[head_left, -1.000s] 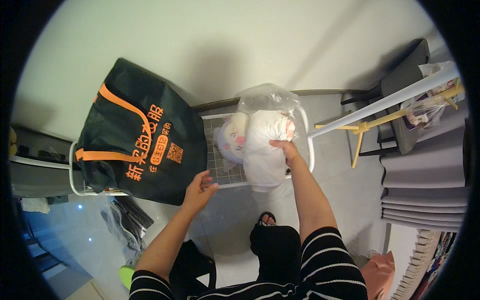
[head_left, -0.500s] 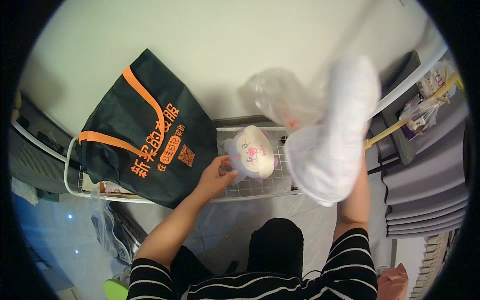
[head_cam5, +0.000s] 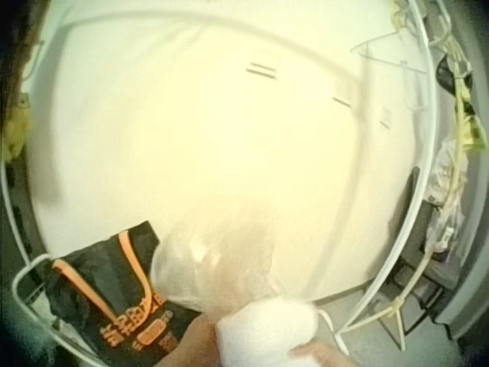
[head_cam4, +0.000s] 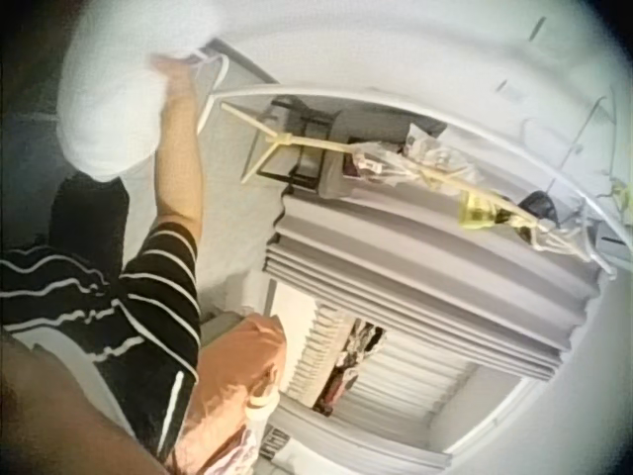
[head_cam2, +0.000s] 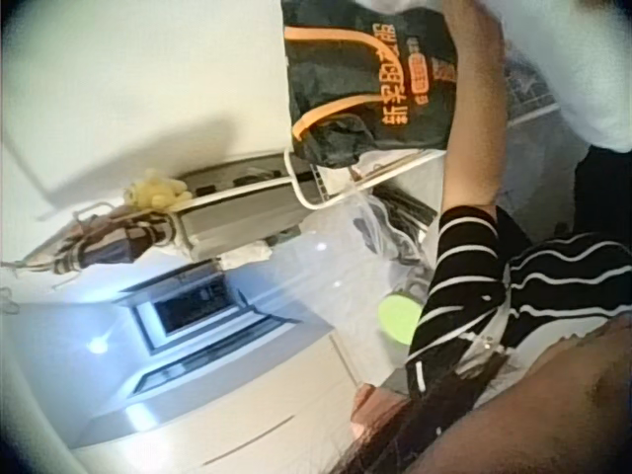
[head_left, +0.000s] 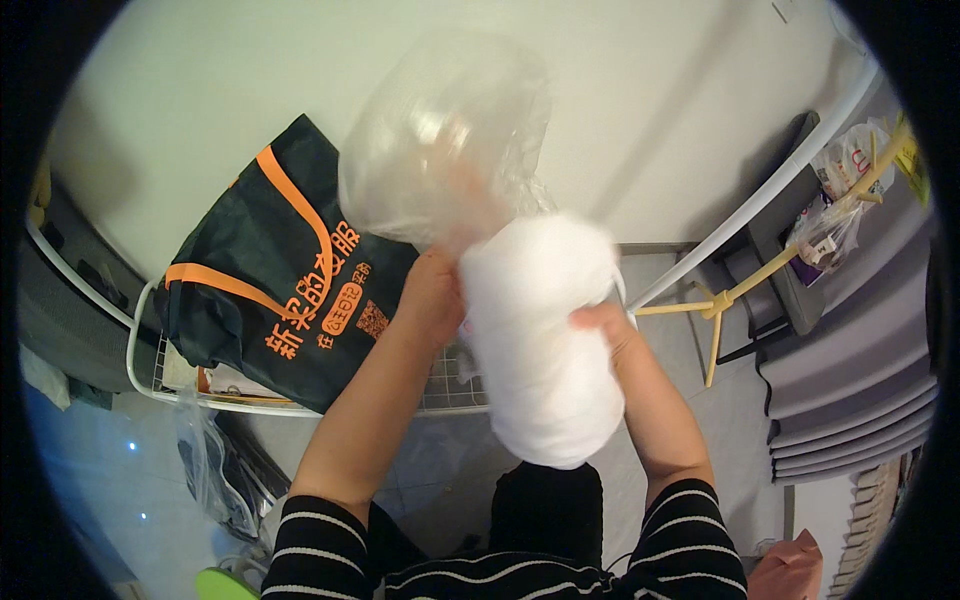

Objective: The person packs various items, including a box, a black bag, a white cloth, a patterned blanket, and a blue stuffed toy, into a large green bag with orange straps. They also handle a vacuum-sealed bag of clothes and a yellow stuffed toy, placing them into the bag or on a nearby bed.

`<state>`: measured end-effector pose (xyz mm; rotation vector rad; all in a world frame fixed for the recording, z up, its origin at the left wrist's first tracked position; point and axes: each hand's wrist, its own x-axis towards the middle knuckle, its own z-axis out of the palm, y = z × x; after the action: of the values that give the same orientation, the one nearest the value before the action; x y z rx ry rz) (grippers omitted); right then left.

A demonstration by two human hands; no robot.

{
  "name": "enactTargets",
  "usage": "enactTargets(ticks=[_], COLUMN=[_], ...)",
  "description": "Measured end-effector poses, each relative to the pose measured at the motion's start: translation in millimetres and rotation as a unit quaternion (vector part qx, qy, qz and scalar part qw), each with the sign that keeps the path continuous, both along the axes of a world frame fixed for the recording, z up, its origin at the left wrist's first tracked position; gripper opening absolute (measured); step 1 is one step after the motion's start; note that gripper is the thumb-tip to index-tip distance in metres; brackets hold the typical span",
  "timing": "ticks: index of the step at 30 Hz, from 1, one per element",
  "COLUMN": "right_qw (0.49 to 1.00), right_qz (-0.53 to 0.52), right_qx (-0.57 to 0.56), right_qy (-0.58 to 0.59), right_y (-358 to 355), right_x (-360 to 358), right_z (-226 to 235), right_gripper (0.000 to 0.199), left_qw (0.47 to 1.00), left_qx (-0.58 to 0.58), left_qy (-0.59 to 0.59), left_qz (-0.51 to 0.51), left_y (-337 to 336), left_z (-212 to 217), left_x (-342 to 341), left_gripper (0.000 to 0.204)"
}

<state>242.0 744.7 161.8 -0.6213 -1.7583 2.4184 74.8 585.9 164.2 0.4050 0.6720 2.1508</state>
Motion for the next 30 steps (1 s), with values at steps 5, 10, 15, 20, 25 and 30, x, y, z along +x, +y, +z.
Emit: enactTargets(ticks=[5, 10, 15, 20, 25, 30], right_qw=[0.998, 0.922, 0.855, 0.889, 0.932, 0.948], right_qz=[0.022, -0.035, -0.048, -0.076, -0.165, -0.227], right_qx=[-0.034, -0.296, -0.382, -0.297, -0.234, -0.206], right_qy=[0.057, 0.248, 0.347, 0.34, 0.222, 0.088], right_y=[9, 20, 21, 47, 69, 63], right_x=[19, 10, 0, -1, 26, 41], right_z=[-20, -27, -43, -46, -36, -40], right_gripper=[0.079, 0.073, 0.07, 0.067, 0.064, 0.063], left_qw=[0.998, 0.996, 0.995, 0.995, 0.997, 0.883], left_qx=[-0.038, -0.014, 0.015, 0.015, -0.017, -0.355], left_qy=[0.02, 0.035, 0.021, 0.027, 0.045, -0.082], left_qz=[-0.044, -0.08, -0.098, -0.094, -0.054, 0.297], left_y=[-11, -14, 14, -3, -59, -87], left_z=[-31, -33, -36, -72, -119, -81], left_x=[-34, -50, -35, -46, -42, 55], left_gripper=[0.029, 0.028, 0.028, 0.027, 0.027, 0.031])
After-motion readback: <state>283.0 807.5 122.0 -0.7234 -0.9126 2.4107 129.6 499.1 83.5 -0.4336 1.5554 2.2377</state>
